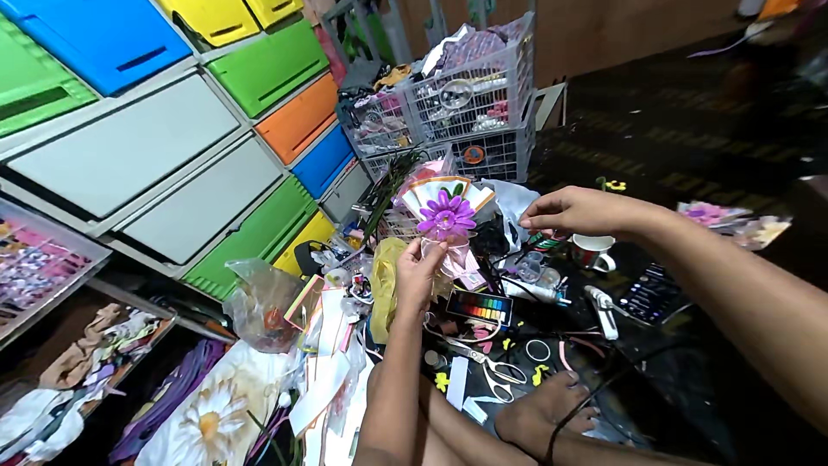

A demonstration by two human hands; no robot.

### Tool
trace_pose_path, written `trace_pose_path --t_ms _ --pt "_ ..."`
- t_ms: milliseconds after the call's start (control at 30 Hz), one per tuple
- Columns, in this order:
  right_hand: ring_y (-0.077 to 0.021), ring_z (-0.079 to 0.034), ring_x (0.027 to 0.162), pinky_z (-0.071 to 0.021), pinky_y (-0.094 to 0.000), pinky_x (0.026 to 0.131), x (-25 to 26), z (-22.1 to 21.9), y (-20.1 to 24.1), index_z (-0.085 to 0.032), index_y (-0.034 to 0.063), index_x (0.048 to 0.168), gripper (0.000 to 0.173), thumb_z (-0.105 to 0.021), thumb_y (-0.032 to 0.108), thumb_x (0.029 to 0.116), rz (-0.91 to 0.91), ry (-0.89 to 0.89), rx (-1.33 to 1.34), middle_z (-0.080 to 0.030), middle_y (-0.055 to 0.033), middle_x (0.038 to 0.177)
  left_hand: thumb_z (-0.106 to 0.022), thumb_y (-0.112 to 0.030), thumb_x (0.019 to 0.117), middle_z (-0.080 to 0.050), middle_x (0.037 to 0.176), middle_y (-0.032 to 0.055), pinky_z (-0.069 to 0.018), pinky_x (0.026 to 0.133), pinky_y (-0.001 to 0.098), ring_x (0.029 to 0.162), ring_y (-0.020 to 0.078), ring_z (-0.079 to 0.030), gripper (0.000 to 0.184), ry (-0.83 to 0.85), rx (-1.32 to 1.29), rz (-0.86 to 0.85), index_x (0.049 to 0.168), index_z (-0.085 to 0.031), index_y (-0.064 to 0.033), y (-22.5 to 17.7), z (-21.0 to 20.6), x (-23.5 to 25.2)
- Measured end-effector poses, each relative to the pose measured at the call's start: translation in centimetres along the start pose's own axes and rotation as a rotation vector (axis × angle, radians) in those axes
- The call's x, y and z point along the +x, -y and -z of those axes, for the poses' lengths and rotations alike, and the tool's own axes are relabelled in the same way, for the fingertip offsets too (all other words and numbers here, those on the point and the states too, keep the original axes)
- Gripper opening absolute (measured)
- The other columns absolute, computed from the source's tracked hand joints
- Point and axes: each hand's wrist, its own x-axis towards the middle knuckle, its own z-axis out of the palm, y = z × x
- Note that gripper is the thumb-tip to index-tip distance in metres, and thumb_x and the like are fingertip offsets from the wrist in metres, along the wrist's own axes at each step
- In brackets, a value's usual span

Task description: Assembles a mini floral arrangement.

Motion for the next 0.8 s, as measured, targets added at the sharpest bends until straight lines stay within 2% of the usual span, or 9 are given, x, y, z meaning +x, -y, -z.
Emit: trace_pose_path --t_ms 67,233,333,400,500,633,700,767,800 --pt "-0.0163 -0.061 0.078 -0.0519 -0.036 0.075 0.0 -0.1 0.3 -0.07 -0.0008 0.108 0.02 -0.058 0.015 0.1049 0.017 0.024 -0.034 -0.068 -0.0111 0.092 -0.063 0.0 0.0969 -0.07 0.093 0.008 -0.0585 0.077 0.0297 0.08 0.0126 -0.068 0.014 0.001 -0.005 -0.007 0.111 -0.066 0.0016 -0.1 -0.1 0.0" --pt "-0.0213 -0.064 0.084 -0.052 -0.0437 0.082 -0.7 0.4 1.5 -0.071 0.0011 0.11 0.021 -0.059 0.018 0.1047 0.067 0.065 -0.17 -0.07 -0.0122 0.097 -0.062 0.0 0.0974 -0.07 0.097 0.0084 -0.0584 0.08 0.0318 0.084 0.0136 -0.068 0.017 -0.014 -0.074 -0.01 0.114 -0.065 0.0008 -0.2 -0.1 -0.2" --pt "-0.024 -0.066 0.085 -0.0535 -0.0481 0.083 -0.5 0.9 0.6 -0.073 0.0043 0.11 0.021 -0.061 0.021 0.104 0.109 0.027 -0.208 -0.071 -0.012 0.096 -0.053 -0.006 0.1028 -0.07 0.099 0.0064 -0.0589 0.078 0.0315 0.085 0.0132 -0.069 0.018 0.054 -0.195 0.074 0.118 -0.062 -0.0043 -0.4 0.7 0.0" --pt "-0.029 -0.067 0.09 -0.0513 -0.0531 0.088 -0.5 1.3 0.1 -0.072 0.0024 0.112 0.023 -0.06 0.021 0.1045 0.064 0.038 -0.259 -0.071 -0.0157 0.099 -0.045 -0.017 0.1044 -0.07 0.092 0.0031 -0.0591 0.072 0.0297 0.08 0.0115 -0.069 0.019 0.138 -0.319 0.23 0.111 -0.061 -0.0112 -0.8 1.8 0.4" --pt "-0.034 -0.068 0.09 -0.0524 -0.0569 0.088 0.2 1.8 -2.8 -0.071 -0.0007 0.11 0.025 -0.06 0.021 0.1046 0.006 0.067 -0.287 -0.07 -0.0193 0.098 -0.045 -0.028 0.1007 -0.066 0.082 0.0012 -0.0557 0.058 0.0232 0.066 0.0082 -0.065 0.023 0.284 -0.411 0.384 0.102 -0.063 -0.0136 -0.5 4.4 2.0" --pt "-0.0362 -0.066 0.09 -0.0525 -0.0553 0.085 1.0 2.7 -7.3 -0.068 -0.0047 0.112 0.028 -0.057 0.021 0.1062 -0.177 0.051 -0.145 -0.068 -0.0241 0.104 -0.057 -0.032 0.0897 -0.063 0.074 -0.0006 -0.0465 0.046 0.0185 0.055 0.0059 -0.057 0.021 0.468 -0.527 0.371 0.094 -0.067 -0.0135 0.1 7.4 4.5" --pt "-0.0376 -0.067 0.091 -0.0529 -0.0556 0.083 1.5 2.7 -10.1 -0.067 -0.0054 0.111 0.028 -0.058 0.021 0.1057 -0.242 0.011 -0.125 -0.068 -0.0251 0.105 -0.057 -0.035 0.0889 -0.059 0.07 -0.0037 -0.0401 0.042 0.0163 0.05 0.0034 -0.052 0.022 0.509 -0.558 0.319 0.09 -0.066 -0.0157 0.1 8.4 5.8" --pt "-0.0452 -0.064 0.104 -0.0481 -0.0601 0.094 0.8 2.4 -10.6 -0.063 -0.0117 0.118 0.031 -0.056 0.016 0.1064 -0.334 0.02 -0.144 -0.064 -0.032 0.115 -0.056 -0.037 0.0909 -0.06 0.07 -0.0043 -0.0432 0.044 0.017 0.051 0.0038 -0.054 0.022 0.466 -0.516 0.274 0.091 -0.066 -0.0174 -0.1 9.0 6.7" --pt "-0.0478 -0.061 0.111 -0.0445 -0.0611 0.1 0.2 2.3 -10.5 -0.062 -0.0146 0.119 0.032 -0.055 0.014 0.1067 -0.367 0.027 -0.183 -0.062 -0.0351 0.118 -0.052 -0.037 0.0928 -0.062 0.073 -0.0041 -0.0475 0.049 0.0191 0.057 0.0049 -0.058 0.022 0.399 -0.426 0.254 0.093 -0.065 -0.0189 -0.3 8.8 6.9"
